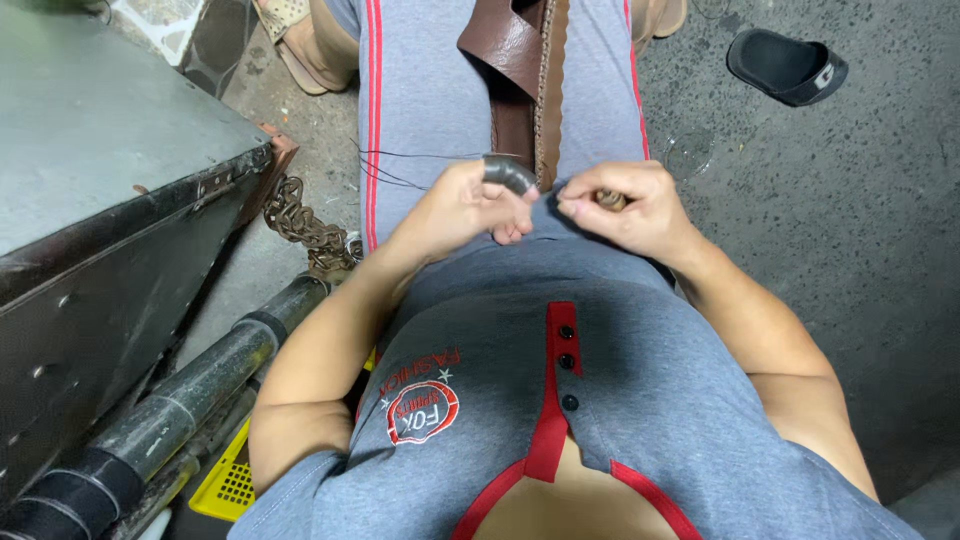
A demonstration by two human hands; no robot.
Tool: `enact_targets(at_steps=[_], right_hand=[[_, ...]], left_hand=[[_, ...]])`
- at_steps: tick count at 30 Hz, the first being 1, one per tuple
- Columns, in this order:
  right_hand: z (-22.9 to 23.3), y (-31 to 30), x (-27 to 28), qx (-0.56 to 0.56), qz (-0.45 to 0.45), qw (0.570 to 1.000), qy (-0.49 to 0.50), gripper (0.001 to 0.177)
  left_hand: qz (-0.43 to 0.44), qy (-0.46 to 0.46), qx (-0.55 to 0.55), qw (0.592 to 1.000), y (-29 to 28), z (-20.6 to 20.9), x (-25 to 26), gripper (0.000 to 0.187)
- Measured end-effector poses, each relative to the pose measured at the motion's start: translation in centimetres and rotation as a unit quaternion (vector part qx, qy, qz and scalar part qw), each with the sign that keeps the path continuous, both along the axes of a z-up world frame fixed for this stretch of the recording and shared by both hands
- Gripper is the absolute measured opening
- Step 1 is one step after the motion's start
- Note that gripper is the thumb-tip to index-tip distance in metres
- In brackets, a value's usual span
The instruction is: The person sits on a low stool and sews a brown leather sandal resting on their lap. They use a stitching awl to pierce the leather and pull a dark thread through the holes to stitch the sole to the upper. The person finishes the stitching and places the sandal on the floor.
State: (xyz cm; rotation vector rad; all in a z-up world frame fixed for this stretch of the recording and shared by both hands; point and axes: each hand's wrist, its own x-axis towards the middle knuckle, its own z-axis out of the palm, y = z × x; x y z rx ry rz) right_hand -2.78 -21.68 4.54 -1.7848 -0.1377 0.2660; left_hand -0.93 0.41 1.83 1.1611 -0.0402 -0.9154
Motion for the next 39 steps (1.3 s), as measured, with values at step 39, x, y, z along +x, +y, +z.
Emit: enact_targets(at_steps=[39], right_hand=[[4.4,-8.4,4.5,-0.039,-0.18,0.932,0.312,0.034]], left_hand=[[0.106,-0.075,0.016,0.991,1.2,2.3,1.2,0.005]])
